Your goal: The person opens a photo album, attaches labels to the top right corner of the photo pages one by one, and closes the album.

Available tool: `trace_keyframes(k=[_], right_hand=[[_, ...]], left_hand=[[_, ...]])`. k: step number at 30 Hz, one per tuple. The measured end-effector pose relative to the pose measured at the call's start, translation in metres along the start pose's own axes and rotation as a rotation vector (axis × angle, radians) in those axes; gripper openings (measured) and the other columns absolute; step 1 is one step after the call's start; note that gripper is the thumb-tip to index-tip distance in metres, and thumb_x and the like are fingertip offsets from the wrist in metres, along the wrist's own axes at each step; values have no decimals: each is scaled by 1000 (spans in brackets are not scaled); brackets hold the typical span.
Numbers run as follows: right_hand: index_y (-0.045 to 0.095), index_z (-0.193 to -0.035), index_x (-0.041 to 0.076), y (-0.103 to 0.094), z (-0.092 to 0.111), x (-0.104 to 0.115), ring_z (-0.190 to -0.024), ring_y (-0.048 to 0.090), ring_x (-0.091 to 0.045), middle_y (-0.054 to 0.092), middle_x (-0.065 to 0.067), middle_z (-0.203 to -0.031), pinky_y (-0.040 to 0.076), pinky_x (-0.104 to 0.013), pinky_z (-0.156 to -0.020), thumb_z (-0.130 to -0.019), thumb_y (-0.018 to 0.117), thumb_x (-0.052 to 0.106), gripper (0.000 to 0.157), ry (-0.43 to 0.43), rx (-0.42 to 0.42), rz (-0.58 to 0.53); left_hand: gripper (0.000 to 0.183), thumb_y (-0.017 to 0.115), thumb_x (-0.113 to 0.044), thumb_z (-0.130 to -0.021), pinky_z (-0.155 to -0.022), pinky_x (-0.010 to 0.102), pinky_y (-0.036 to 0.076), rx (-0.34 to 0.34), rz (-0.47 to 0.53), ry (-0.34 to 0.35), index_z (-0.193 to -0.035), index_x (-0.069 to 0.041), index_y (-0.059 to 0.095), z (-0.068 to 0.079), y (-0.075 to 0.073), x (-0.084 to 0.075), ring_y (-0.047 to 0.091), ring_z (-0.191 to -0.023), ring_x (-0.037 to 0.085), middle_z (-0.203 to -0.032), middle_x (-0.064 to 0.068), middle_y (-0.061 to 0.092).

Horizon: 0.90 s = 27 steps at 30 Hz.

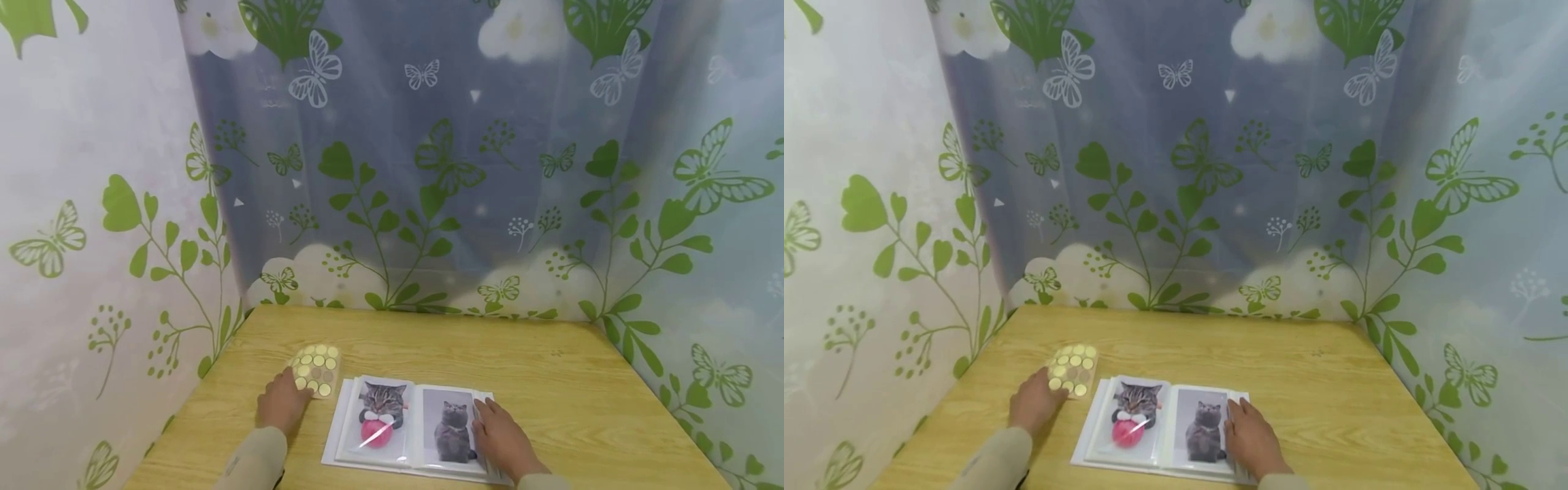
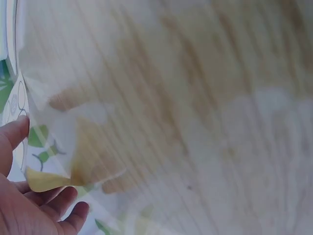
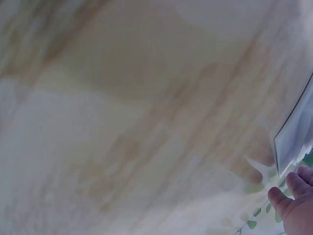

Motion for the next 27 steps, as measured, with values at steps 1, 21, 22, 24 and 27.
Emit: trace_keyframes(k=[1, 21, 22, 24, 27], right_hand=[[57, -133, -6, 0, 0, 1, -126, 49, -47, 52, -32, -135, 40, -58, -104, -97, 56, 16, 42, -3, -1, -1], [55, -134, -5, 0, -1, 12, -128, 47, -47, 50, -31, -138, 38, -59, -105, -99, 57, 19, 43, -37, 27, -29], [55, -134, -5, 1, -1, 13, -128, 47, -48, 50, -31, -138, 38, -59, -105, -99, 57, 19, 43, -39, 27, -33], [55, -134, -6, 0, -1, 14, -128, 46, -48, 50, -32, -138, 38, -59, -105, -99, 57, 19, 43, -41, 24, -40], [55, -135, -6, 1, -3, 17, -129, 46, -48, 49, -32, -138, 38, -59, -105, -99, 57, 19, 44, -42, 15, -55]], left_hand=[[63, 69, -24, -89, -92, 67, 40, -6, 13, -2, -134, 14, 44, 0, -1, 0, 53, -111, 52, -121, 35, 56], [55, 64, -14, -93, -99, 60, 43, -91, 414, 21, -138, 10, 44, -5, -5, -42, 55, -116, 48, -127, 31, 58], [55, 65, -14, -93, -99, 59, 43, -94, 435, 16, -138, 10, 45, -4, -5, -46, 56, -116, 47, -127, 31, 58], [57, 65, -15, -92, -101, 59, 42, -88, 471, 0, -139, 10, 44, -3, -3, -53, 54, -118, 48, -129, 32, 56], [62, 67, -16, -92, -102, 58, 41, -68, 519, -25, -141, 11, 42, 0, -1, -65, 52, -120, 49, -132, 34, 53]])
Point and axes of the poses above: each hand's wrist, its own z-axis away from the middle knuckle, its own y-axis out of the palm, x = y × z, the point moved 5 cm from there along -z, towards the middle knuckle
